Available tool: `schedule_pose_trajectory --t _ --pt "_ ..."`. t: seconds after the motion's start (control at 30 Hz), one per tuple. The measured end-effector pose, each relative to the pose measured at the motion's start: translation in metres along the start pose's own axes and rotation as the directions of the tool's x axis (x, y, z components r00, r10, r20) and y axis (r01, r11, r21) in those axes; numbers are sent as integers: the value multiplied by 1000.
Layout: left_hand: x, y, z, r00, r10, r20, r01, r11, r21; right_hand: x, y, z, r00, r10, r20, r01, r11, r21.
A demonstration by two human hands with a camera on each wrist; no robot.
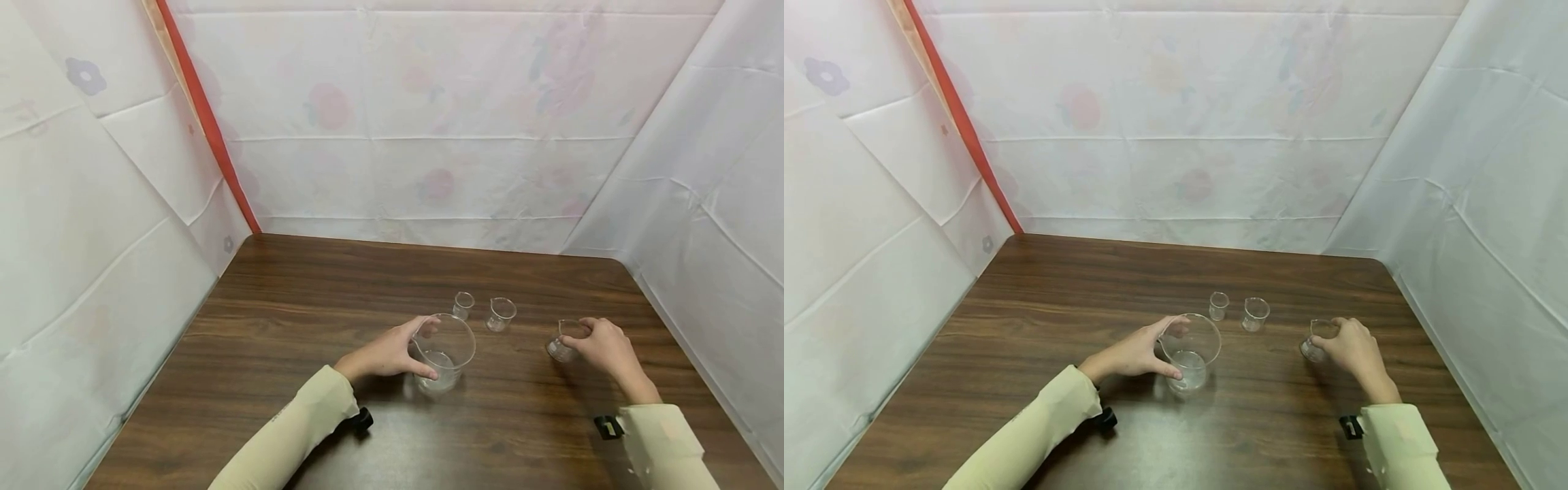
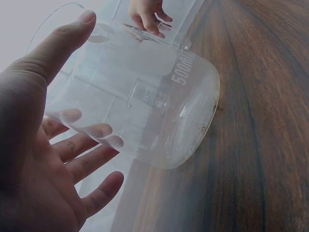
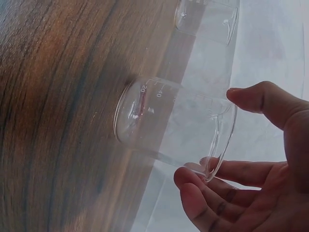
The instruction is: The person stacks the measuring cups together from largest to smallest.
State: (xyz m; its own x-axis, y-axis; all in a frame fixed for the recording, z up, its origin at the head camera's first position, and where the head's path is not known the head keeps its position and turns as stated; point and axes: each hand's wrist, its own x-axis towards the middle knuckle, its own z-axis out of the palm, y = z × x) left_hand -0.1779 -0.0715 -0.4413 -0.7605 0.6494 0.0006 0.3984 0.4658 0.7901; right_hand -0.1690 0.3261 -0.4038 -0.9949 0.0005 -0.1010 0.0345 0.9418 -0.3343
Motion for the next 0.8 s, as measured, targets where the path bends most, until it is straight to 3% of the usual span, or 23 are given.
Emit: schedule_pose_trajectory --t 0.8 --pt "-1 -1 0 1000 0 -15 0 1000 17 -5 -11 -6 999 -24 -36 24 1000 17"
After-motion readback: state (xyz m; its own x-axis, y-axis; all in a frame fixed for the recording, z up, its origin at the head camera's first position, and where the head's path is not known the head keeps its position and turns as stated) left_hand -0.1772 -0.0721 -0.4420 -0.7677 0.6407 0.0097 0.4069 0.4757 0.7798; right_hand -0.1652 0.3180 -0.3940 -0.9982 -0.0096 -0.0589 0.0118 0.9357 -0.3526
